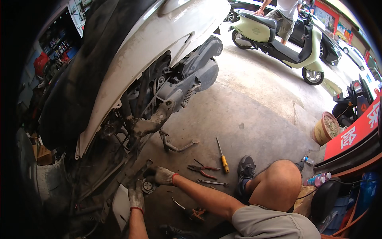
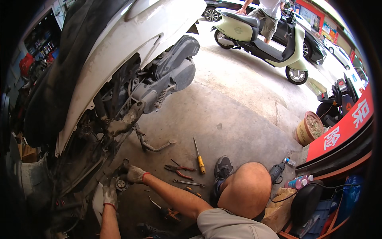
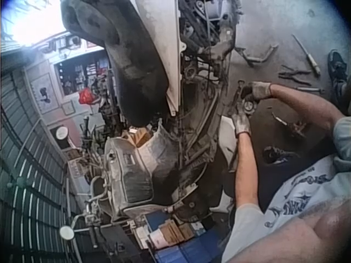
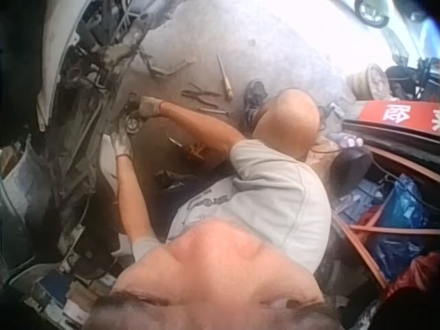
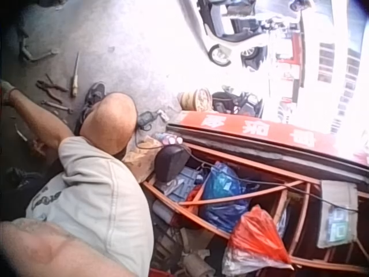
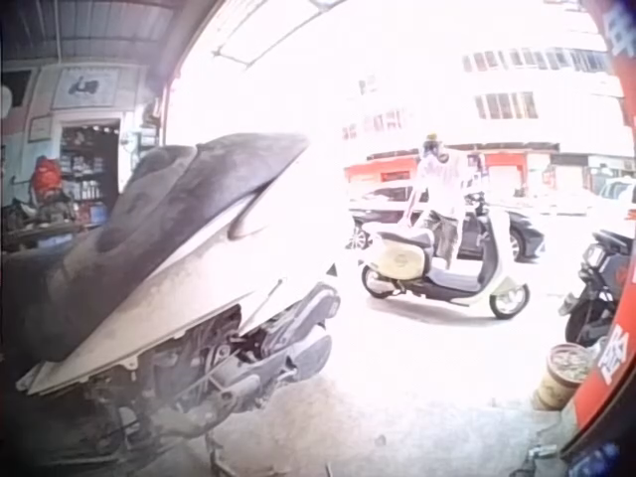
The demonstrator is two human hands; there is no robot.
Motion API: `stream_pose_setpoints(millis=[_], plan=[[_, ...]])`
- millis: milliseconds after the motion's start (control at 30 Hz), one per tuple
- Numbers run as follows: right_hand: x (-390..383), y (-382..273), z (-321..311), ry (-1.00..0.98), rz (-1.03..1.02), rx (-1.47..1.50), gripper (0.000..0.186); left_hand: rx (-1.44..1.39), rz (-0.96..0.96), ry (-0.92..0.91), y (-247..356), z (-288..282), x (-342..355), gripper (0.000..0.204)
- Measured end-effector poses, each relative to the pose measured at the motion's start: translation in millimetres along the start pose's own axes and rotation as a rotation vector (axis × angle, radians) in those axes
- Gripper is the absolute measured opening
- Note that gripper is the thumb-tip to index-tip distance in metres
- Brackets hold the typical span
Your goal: The person is repairing or servicing internal components of a motorcycle.
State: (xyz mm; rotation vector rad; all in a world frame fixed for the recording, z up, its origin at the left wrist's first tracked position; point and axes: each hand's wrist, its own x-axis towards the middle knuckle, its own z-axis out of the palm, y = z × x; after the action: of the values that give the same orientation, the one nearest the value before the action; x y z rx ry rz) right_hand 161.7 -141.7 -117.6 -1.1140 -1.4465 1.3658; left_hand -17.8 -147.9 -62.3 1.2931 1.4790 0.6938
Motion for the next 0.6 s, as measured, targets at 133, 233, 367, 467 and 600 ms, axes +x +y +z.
stream_pose_setpoints(millis=[133, 233, 367, 467, 600], plan=[[0, 1, 1, 0.018, -0.023, 0.005, 0.038, -0.01, -0.005, 0.022, -7, -3, 5, 0.042], [1, 3, 2, 0.042, -0.044, 0.013, 0.037, -0.015, -0.047, 0.05, 1, 1, -1, 0.041], [2, 4, 2, 0.025, -0.019, 0.015, 0.037, 0.049, -0.09, 0.066, 7, 2, -4, 0.04], [2, 3, 2, 0.019, -0.012, 0.011, 0.038, 0.043, -0.063, 0.056, 4, 0, -3, 0.039], [0, -1, 3, 0.01, 0.028, 0.033, 0.039, 0.009, -0.07, 0.053, 2, -1, -3, 0.04]])
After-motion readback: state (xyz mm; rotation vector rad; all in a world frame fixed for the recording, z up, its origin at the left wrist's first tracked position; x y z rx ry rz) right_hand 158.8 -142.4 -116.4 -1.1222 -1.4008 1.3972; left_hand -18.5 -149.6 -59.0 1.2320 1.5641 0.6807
